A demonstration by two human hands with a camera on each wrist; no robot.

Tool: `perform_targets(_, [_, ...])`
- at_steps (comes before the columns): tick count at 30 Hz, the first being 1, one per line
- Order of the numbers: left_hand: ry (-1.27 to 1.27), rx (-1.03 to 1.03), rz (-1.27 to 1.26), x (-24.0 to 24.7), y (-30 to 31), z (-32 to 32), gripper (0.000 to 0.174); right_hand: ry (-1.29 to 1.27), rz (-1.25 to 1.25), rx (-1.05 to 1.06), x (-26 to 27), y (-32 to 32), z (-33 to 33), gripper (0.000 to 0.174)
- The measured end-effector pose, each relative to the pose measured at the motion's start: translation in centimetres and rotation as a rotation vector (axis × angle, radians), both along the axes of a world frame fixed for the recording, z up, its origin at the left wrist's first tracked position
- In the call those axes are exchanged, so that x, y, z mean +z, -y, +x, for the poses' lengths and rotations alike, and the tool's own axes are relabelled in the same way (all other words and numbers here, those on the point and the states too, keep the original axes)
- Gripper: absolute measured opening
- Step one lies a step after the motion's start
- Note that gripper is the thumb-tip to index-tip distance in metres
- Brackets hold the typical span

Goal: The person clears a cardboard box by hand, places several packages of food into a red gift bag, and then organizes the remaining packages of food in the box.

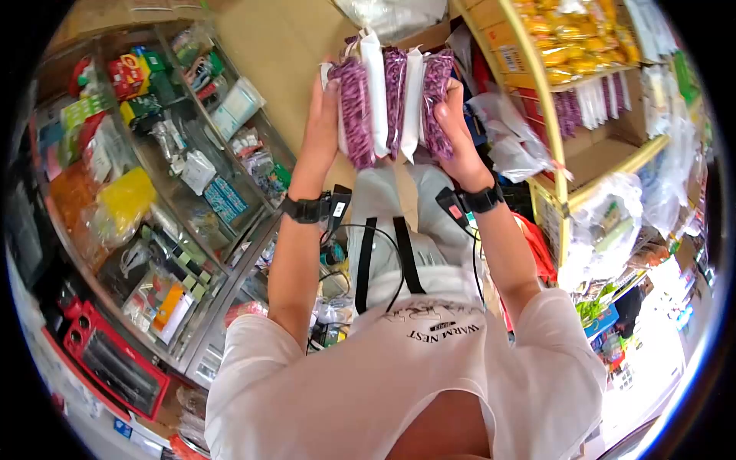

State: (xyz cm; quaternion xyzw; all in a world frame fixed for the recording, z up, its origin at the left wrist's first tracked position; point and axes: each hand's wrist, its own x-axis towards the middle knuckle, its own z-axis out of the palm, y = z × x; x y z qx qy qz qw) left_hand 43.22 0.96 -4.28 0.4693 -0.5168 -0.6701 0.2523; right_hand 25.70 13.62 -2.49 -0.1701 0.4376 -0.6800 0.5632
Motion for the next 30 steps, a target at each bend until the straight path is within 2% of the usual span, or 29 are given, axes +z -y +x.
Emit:
perform_targets(1, [-0.021, -0.010, -0.039, 2.4, 0.1, -0.7, 0.059, -0.072, -0.039, 0.019, 1.4, 0.3, -0.4, 0.045])
perform_targets(3, [-0.107, -0.036, -0.065, 6.3, -0.1, -1.4, 0.062, -0.013, -0.064, 0.008, 5.0, 0.3, -0.5, 0.050])
perform_targets(5, [-0.107, 0.010, 0.039, 6.6, 0.4, -0.9, 0.060, 0.024, -0.127, -0.056, 7.8, 0.6, 0.3, 0.062])
perform_targets(6, [-0.126, 0.005, 0.008, 6.8, 0.8, -0.8, 0.060, 0.006, -0.159, -0.058, 9.1, 1.0, 0.5, 0.062])
perform_targets(8, [-0.489, 0.099, 0.287, 7.8, 0.9, -0.4, 0.056, -0.053, -0.192, -0.040, 11.0, 1.3, 1.6, 0.073])
perform_targets(13, [-0.545, 0.068, 0.282, 12.2, 2.0, 1.5, 0.054, 0.106, -0.189, -0.061, 12.5, 1.3, 5.5, 0.074])
perform_targets(14, [-0.483, 0.120, 0.127, 12.4, 2.2, 1.4, 0.051, -0.002, -0.264, -0.063, 12.2, 1.1, 5.9, 0.075])
perform_targets(15, [-0.418, 0.169, -0.025, 12.9, 2.4, 1.5, 0.047, 0.002, -0.240, -0.079, 12.0, 1.1, 6.1, 0.075])
perform_targets(16, [-0.409, 0.151, -0.015, 13.4, 2.4, 1.7, 0.047, 0.007, -0.216, -0.096, 11.8, 1.0, 6.3, 0.075])
perform_targets(18, [-0.219, -0.010, 0.050, 14.2, 3.0, 2.0, 0.039, 0.101, -0.171, -0.133, 11.1, 0.9, 6.2, 0.074])
perform_targets(19, [-0.215, -0.041, 0.062, 13.7, 3.1, 2.0, 0.039, 0.193, -0.147, -0.157, 11.1, 0.4, 6.4, 0.074])
perform_targets(20, [-0.160, -0.151, -0.127, 12.9, 3.3, 1.9, 0.033, 0.155, -0.125, -0.196, 11.5, -0.2, 6.4, 0.072])
perform_targets(21, [-0.208, -0.180, -0.118, 12.4, 3.2, 1.0, 0.027, 0.116, -0.101, -0.235, 12.2, -0.7, 6.5, 0.071])
perform_targets(23, [-0.269, -0.253, -0.097, 11.1, 3.1, -1.0, 0.022, 0.411, -0.133, -0.380, 11.8, -1.9, 5.5, 0.054])
perform_targets(25, [-0.221, -0.309, -0.297, 9.7, 2.5, -3.0, 0.021, 0.251, -0.210, -0.397, 11.3, -3.5, 4.3, 0.056])
perform_targets(26, [-0.130, -0.359, -0.425, 9.5, 2.2, -3.8, 0.024, 0.280, -0.231, -0.449, 11.8, -4.5, 3.9, 0.056])
perform_targets(27, [-0.144, -0.407, -0.419, 9.8, 1.4, -4.9, 0.024, 0.311, -0.257, -0.502, 12.4, -5.5, 3.8, 0.057])
perform_targets(28, [-0.163, -0.473, -0.279, 10.2, 0.6, -6.0, 0.026, 0.300, -0.266, -0.552, 12.4, -6.8, 3.4, 0.057])
perform_targets(29, [-0.172, -0.537, -0.137, 10.5, -0.1, -7.3, 0.028, 0.073, -0.284, -0.570, 12.3, -8.3, 3.0, 0.059])
perform_targets(30, [-0.131, -0.560, -0.156, 10.5, -1.1, -8.7, 0.033, -0.160, -0.278, -0.534, 11.2, -10.0, 1.9, 0.061])
